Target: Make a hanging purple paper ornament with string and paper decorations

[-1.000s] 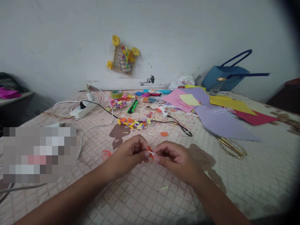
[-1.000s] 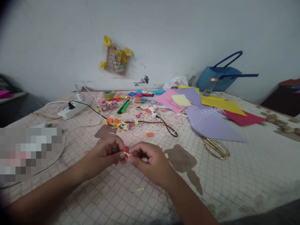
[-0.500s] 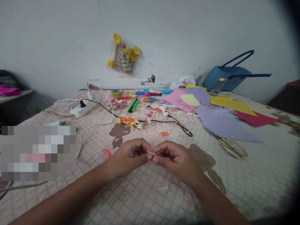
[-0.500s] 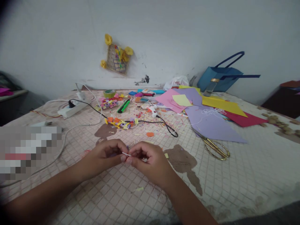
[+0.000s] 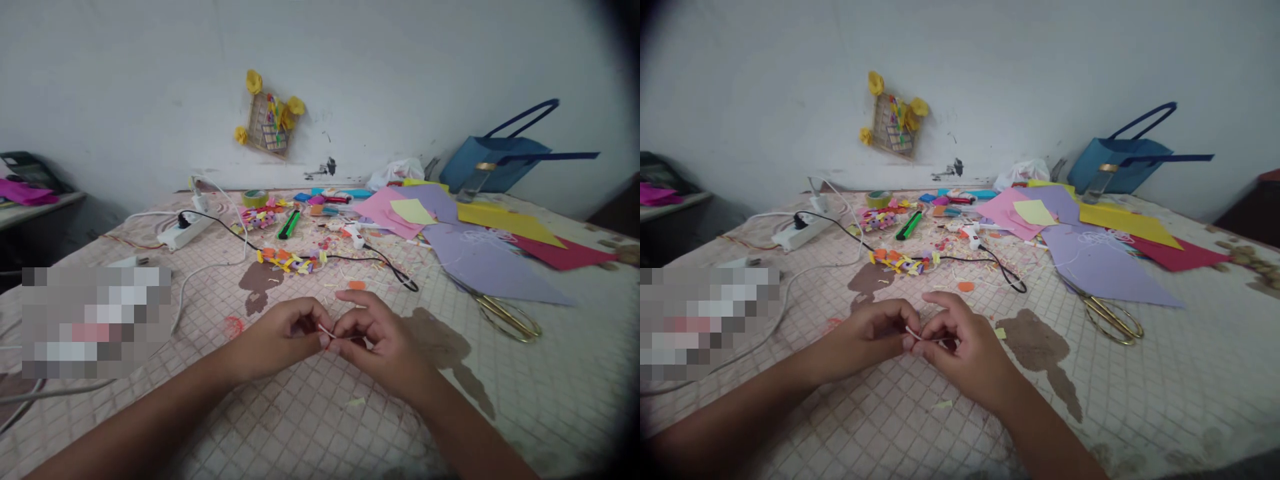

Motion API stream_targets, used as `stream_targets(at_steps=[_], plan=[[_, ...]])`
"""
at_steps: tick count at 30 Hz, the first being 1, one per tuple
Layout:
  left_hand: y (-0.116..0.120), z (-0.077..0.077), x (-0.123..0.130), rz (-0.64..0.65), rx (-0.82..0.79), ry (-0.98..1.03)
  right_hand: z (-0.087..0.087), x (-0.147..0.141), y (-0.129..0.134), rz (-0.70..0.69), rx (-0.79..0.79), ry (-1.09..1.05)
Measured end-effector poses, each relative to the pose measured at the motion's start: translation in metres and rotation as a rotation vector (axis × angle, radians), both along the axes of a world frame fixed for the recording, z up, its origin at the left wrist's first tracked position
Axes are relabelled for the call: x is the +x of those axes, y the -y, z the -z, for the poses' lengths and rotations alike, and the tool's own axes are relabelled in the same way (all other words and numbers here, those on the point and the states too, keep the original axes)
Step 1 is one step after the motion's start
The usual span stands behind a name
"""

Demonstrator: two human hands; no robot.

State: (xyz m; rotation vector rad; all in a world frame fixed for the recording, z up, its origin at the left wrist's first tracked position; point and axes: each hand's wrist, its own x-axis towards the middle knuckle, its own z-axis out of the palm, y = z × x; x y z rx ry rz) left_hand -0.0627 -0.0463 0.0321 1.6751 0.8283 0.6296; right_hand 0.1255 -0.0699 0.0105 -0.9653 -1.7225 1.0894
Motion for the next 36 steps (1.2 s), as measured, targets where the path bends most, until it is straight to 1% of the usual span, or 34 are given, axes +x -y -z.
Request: stream_targets(at_steps=[3, 7, 10, 14, 19, 24, 30, 36], plan=[[-0.0006, 0.0004, -0.001, 0.047, -0.005, 0.008, -0.0004, 0.0002, -0.0002, 0.007, 0.022, 0.023], [-0.0016, 0.0037, -0.0019, 0.082, -0.016, 0.088, 0.0006, 0.0008, -0.0009, 0.012, 0.034, 0.032], [-0.0028, 0.007, -0.0019, 0.068, 0.0, 0.139, 0.0022, 0.001, -0.0015, 0.007, 0.033, 0.029], [-0.0038, 0.0074, -0.0007, 0.03, -0.034, 0.14, 0.004, 0.0011, -0.0017, 0.011, 0.031, 0.017], [-0.0033, 0.0047, 0.0001, 0.049, -0.024, 0.132, 0.0055, 0.0011, -0.0023, 0.0, 0.039, 0.018], [-0.0029, 0.0058, -0.0014, 0.067, 0.0, 0.128, 0.0051, 0.0006, -0.0026, -0.002, 0.042, 0.029], [-0.0015, 0.0068, 0.0012, 0.005, 0.045, 0.1, 0.0035, 0.0001, -0.0026, -0.011, 0.036, 0.051], [0.0026, 0.0058, 0.0029, -0.057, 0.046, 0.13, 0.0036, 0.0002, -0.0027, -0.006, 0.053, 0.045]])
